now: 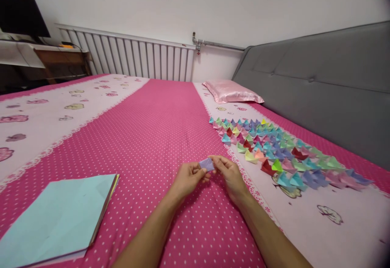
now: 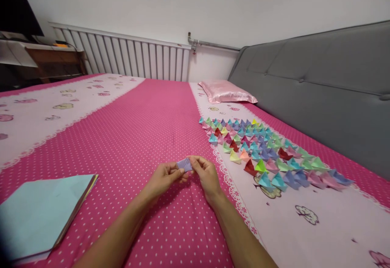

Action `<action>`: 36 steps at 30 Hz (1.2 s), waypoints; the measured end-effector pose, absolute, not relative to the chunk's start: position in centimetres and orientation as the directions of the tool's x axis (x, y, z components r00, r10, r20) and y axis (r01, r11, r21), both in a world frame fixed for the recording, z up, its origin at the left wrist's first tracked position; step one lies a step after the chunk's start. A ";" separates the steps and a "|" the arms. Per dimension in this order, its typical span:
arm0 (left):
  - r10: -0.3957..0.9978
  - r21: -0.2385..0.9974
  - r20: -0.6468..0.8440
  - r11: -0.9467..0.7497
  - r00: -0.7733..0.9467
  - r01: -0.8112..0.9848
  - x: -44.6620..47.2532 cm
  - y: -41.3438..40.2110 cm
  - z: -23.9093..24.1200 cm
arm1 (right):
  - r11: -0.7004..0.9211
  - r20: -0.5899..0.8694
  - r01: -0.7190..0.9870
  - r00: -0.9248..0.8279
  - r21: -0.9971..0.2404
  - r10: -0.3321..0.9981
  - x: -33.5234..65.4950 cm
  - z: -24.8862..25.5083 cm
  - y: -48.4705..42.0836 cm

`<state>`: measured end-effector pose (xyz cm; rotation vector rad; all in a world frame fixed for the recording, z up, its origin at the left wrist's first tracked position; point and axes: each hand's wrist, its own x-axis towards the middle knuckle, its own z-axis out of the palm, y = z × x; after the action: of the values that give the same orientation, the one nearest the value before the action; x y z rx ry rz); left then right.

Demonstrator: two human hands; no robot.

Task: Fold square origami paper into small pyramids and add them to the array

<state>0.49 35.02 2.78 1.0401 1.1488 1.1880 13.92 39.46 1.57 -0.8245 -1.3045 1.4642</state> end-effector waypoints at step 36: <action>0.976 0.937 0.130 -0.063 -0.177 0.344 -0.9 34.8 3.0 | 0.362 0.330 -0.001 -0.412 -0.932 0.849 13.9 1.3 39.3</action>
<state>-0.86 34.76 2.98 1.4382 1.5681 1.2508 13.91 39.33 1.33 -0.7577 -1.7159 1.1749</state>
